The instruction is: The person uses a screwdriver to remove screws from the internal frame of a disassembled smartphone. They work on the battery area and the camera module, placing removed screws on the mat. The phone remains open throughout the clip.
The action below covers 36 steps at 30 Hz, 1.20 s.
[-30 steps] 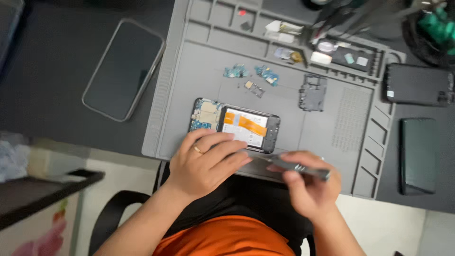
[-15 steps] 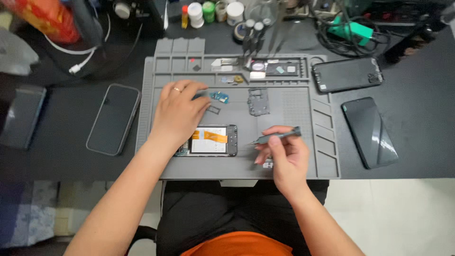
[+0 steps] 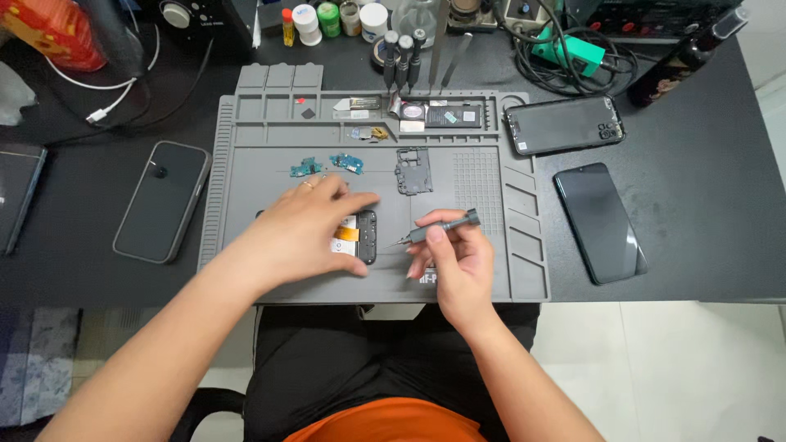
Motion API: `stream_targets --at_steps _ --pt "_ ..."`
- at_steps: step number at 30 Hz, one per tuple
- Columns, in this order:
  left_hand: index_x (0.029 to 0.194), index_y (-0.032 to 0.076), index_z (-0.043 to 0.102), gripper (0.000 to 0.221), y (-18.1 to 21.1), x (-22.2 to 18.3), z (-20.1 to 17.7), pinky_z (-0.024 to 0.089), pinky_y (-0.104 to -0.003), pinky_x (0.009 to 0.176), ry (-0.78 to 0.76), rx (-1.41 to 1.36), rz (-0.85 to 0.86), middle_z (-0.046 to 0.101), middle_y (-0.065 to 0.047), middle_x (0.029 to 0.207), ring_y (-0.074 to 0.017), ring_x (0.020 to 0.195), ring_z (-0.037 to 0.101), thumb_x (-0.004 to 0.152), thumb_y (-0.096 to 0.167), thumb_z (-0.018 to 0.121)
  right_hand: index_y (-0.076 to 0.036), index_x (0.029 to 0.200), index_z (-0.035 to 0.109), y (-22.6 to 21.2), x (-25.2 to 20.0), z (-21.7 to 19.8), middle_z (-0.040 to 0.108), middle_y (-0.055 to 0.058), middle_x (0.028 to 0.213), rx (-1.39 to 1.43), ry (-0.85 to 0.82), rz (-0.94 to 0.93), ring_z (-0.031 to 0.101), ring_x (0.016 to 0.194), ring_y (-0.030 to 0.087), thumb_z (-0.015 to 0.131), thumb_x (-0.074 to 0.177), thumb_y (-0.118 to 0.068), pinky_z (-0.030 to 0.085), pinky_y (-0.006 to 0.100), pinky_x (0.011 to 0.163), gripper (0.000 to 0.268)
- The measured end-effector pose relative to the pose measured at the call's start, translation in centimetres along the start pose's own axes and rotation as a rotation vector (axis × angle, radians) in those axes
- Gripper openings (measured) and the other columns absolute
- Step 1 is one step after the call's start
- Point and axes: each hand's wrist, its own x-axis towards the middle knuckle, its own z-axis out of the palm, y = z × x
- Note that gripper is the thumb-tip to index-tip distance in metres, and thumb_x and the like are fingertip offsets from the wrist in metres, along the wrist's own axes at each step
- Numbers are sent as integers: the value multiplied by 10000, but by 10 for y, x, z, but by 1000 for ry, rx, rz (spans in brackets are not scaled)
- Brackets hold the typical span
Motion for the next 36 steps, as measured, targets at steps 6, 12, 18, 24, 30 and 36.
stream_targets --at_steps 6,12,18,24,30,36 --pt "1562 121 582 1178 0 24 6 550 -569 1018 -119 77 -78 712 -230 1168 -432 1176 688 568 503 1085 45 1119 646 -5 0 2 692 153 701 90 85 -55 687 451 170 557 1112 -190 612 270 455 252" --pt "1218 74 802 551 15 15 -17 612 -534 955 -233 22 -119 802 -182 1021 -388 1047 774 800 402 947 -22 1120 574 -7 3 -2 585 80 612 259 262 -12 618 404 158 491 1145 -296 552 256 424 287" --pt "1116 31 821 309 10 -7 -38 632 -512 889 45 -301 -14 823 -201 992 -424 995 799 872 220 848 -54 1052 547 4 5 -13 480 71 550 272 252 25 570 366 203 544 1101 -344 519 284 392 294" --pt "1002 222 623 251 -55 -4 5 479 -277 818 519 -723 -55 719 92 1015 -64 964 655 953 286 860 -74 928 511 -23 1 8 413 59 700 206 128 22 480 422 252 551 1045 -241 377 340 420 207" --pt "1463 205 554 457 -47 -56 20 748 -309 577 356 -859 -465 518 -37 926 -118 682 682 1026 192 685 -82 813 457 -24 -3 10 509 113 732 108 88 40 508 492 272 550 1070 -265 454 350 482 329" --pt "1671 263 406 724 -65 -86 56 540 -582 557 207 -10 -471 756 -92 784 -479 687 731 1049 615 523 -103 935 676 -44 43 2 603 -24 859 -846 36 77 543 860 108 628 1110 -218 437 296 821 215"
